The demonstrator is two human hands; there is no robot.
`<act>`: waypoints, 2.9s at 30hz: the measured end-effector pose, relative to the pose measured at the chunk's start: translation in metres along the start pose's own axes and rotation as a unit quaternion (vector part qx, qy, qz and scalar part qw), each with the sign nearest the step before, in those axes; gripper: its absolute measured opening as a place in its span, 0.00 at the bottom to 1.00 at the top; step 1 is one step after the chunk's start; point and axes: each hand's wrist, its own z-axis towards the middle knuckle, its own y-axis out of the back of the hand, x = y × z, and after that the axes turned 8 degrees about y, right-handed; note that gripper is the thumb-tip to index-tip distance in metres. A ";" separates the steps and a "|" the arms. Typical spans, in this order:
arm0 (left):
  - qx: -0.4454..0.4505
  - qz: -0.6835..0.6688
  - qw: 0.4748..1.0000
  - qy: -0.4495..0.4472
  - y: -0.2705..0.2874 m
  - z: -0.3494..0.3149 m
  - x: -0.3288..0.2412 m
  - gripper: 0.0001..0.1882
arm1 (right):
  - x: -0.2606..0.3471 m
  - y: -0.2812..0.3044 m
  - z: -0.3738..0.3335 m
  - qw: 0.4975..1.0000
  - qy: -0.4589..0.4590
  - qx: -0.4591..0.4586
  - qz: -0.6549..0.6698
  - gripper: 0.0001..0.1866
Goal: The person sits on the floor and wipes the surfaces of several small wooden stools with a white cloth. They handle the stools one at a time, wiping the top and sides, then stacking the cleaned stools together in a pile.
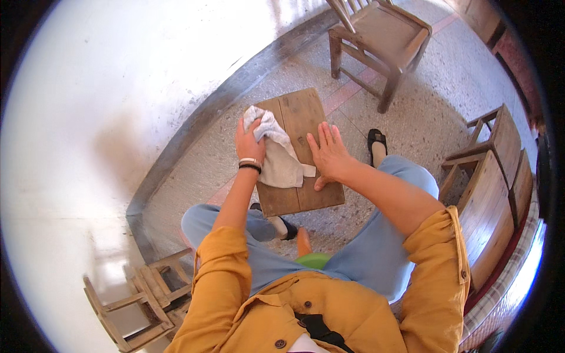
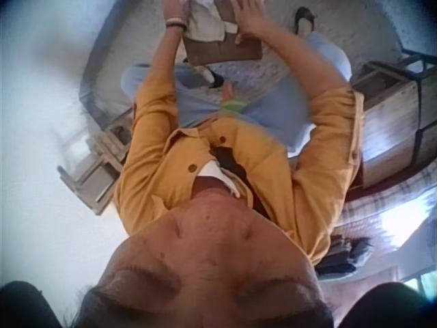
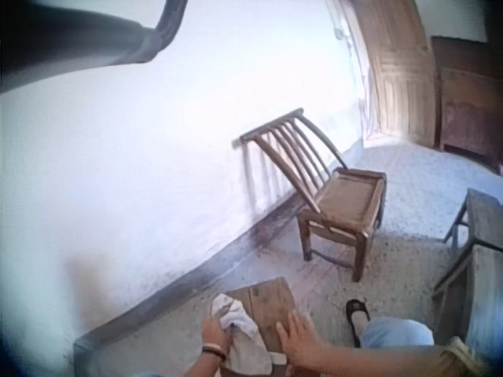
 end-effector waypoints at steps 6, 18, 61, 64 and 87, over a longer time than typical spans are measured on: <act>0.044 -0.080 0.996 -0.017 0.044 -0.118 0.003 0.32 | 0.004 0.008 0.002 0.999 -0.004 0.036 0.009 0.72; 0.017 -0.062 0.998 0.008 -0.001 0.048 0.023 0.26 | 0.003 0.004 0.003 0.999 0.005 0.027 0.031 0.71; 0.064 -0.030 0.994 -0.081 0.019 -0.060 0.035 0.36 | 0.002 0.010 0.003 0.998 -0.014 0.054 0.037 0.70; 0.056 -0.033 0.997 -0.047 -0.002 0.012 0.058 0.32 | 0.006 0.005 0.006 0.999 0.003 0.036 0.017 0.72; 0.038 -0.042 0.997 -0.044 -0.004 0.004 0.038 0.34 | 0.000 0.004 0.002 0.998 0.008 0.024 0.055 0.70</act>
